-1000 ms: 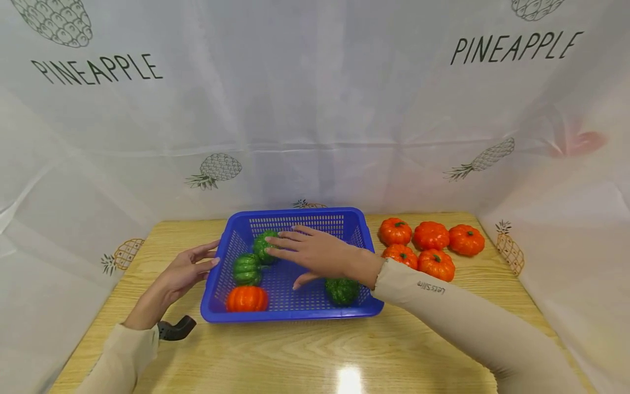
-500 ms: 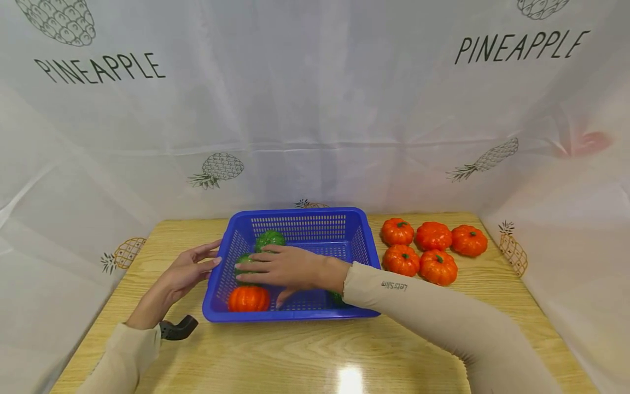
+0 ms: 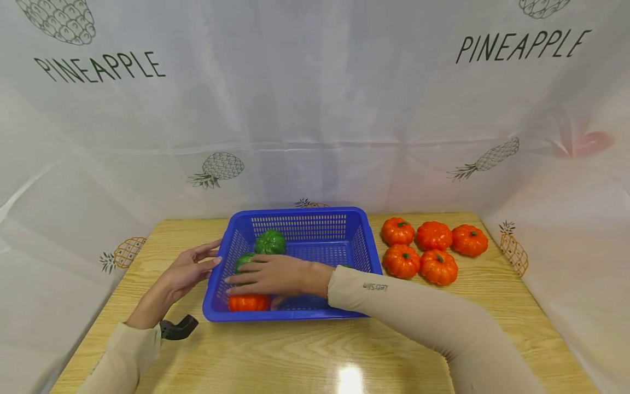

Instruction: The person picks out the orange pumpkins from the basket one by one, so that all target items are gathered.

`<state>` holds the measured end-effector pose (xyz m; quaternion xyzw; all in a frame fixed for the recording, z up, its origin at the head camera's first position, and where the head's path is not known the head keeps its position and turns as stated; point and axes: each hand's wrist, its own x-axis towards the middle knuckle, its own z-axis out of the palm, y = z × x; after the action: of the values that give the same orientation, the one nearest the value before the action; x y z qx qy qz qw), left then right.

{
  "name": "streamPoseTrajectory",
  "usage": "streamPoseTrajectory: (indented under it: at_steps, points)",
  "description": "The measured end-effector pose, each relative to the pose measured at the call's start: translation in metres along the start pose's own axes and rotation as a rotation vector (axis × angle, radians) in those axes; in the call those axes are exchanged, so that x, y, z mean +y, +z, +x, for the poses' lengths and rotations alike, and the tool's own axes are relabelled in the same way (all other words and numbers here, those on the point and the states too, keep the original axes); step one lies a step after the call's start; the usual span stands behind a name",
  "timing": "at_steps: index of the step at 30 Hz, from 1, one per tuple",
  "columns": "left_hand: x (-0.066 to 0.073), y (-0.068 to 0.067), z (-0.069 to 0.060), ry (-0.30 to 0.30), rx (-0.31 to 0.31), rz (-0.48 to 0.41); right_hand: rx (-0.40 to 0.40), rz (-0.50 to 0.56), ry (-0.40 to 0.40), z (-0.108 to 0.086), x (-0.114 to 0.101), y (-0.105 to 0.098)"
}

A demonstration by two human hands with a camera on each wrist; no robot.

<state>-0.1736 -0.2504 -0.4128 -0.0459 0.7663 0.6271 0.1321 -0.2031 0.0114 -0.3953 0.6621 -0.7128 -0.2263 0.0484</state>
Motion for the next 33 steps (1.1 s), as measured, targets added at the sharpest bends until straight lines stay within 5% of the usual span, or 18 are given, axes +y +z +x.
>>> streamPoseTrajectory:
  at_steps: [10, 19, 27, 33]
  points:
    - [0.001, 0.001, 0.001, 0.003, -0.004, -0.009, -0.001, -0.059, -0.021, 0.01, -0.004, 0.001]
    - [0.001, 0.001, 0.001, -0.004, 0.001, -0.006, 0.076, -0.075, -0.039, 0.016, -0.007, 0.004]
    - [0.0, 0.001, 0.0, -0.004, 0.007, -0.006, 0.088, -0.135, -0.037, 0.008, -0.007, 0.0]
    - [-0.001, -0.002, 0.001, 0.006, 0.009, 0.007, 0.149, -0.049, -0.015, -0.004, -0.003, -0.004]
